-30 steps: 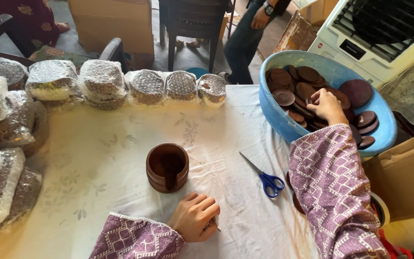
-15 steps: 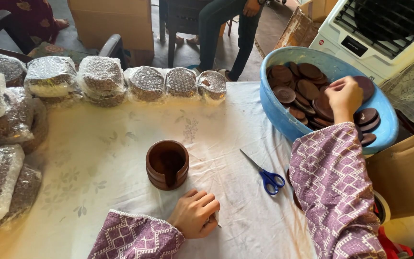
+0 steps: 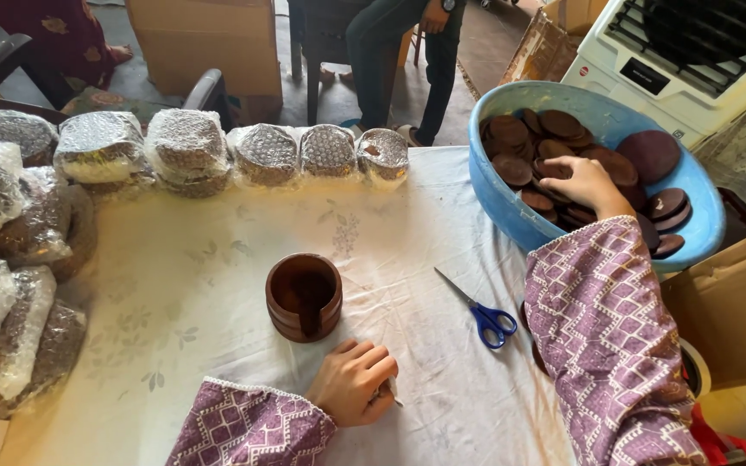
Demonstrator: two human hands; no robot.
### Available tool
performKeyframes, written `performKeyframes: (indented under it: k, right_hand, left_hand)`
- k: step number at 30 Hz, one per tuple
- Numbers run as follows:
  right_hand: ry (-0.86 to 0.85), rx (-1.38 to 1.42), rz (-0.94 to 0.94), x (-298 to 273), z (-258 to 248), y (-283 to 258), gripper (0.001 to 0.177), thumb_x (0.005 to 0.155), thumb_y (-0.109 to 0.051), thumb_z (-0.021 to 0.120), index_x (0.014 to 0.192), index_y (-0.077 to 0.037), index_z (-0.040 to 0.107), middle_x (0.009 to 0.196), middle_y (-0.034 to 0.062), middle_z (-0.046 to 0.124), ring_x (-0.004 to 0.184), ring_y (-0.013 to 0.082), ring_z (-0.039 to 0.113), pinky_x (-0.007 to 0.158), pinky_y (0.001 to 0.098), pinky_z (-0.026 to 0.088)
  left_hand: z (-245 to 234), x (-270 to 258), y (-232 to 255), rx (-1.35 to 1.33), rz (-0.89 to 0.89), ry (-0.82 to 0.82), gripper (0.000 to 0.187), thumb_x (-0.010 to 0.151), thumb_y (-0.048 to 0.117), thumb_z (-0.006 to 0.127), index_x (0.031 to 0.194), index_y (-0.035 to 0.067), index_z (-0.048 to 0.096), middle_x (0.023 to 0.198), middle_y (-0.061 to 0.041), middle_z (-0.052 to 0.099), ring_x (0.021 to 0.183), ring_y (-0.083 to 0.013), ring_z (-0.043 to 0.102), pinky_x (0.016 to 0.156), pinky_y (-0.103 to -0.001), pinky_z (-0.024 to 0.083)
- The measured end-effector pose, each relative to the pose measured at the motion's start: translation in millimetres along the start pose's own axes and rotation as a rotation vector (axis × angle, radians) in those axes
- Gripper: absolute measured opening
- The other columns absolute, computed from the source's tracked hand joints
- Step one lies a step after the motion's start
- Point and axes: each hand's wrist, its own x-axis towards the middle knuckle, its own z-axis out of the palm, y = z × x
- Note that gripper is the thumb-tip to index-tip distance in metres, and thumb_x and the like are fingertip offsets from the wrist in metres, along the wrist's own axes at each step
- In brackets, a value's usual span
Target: Cleaning and polishing circular wooden coasters with a white cloth.
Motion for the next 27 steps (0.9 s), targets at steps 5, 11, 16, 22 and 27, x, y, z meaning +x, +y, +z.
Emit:
performKeyframes:
  k: [5,11,16,22,27]
  right_hand:
    - [-0.032,-0.064,0.107,-6,0,-9,0.052,0.084,-0.043,0.081,0.128,-0.017,0.073,0.117,0.02,0.074,0.108,0.0354,0.071,0.093,0.0467,0.055]
    - [0.004,-0.417,-0.004,1,1,-29,0.052,0.094,-0.036,0.073,0.142,-0.021,0.061,0.112,0.0193,0.074,0.1,0.0391,0.071,0.086,0.0505,0.056]
    - [0.192,-0.34,-0.054,-12,-11,-42,0.036,0.098,-0.02,0.068,0.134,-0.022,0.068,0.104,0.0199,0.075,0.091,0.0387,0.071,0.08,0.0501,0.056]
    - [0.455,0.265,-0.104,-8,-19,-37,0.019,0.1,-0.008,0.063,0.11,-0.01,0.079,0.096,0.0109,0.073,0.082,0.0194,0.066,0.075,0.0363,0.051]
    - [0.418,0.742,-0.13,11,-2,-11,0.029,0.103,-0.002,0.055,0.115,-0.004,0.081,0.095,0.0009,0.068,0.076,0.0087,0.047,0.069,0.0278,0.038]
  left_hand:
    - [1,-1,-1,0.008,0.002,-0.006,0.02,0.074,0.019,0.069,0.089,0.011,0.058,0.082,-0.004,0.058,0.076,-0.0243,0.057,0.073,-0.039,0.047]
    - [-2,0,1,0.023,-0.007,-0.021,0.019,0.075,0.019,0.068,0.089,0.011,0.059,0.082,-0.004,0.058,0.078,-0.0241,0.058,0.074,-0.039,0.047]
    - [1,-2,-1,0.026,-0.017,-0.02,0.018,0.076,0.019,0.068,0.09,0.011,0.059,0.082,-0.004,0.059,0.077,-0.0238,0.058,0.073,-0.038,0.048]
    - [0,-1,-1,0.015,-0.014,-0.011,0.018,0.077,0.02,0.069,0.09,0.011,0.06,0.083,-0.004,0.059,0.079,-0.0243,0.059,0.073,-0.039,0.048]
    - [3,0,-2,0.024,-0.019,-0.006,0.02,0.076,0.02,0.069,0.091,0.011,0.061,0.083,-0.004,0.06,0.079,-0.0244,0.059,0.073,-0.039,0.048]
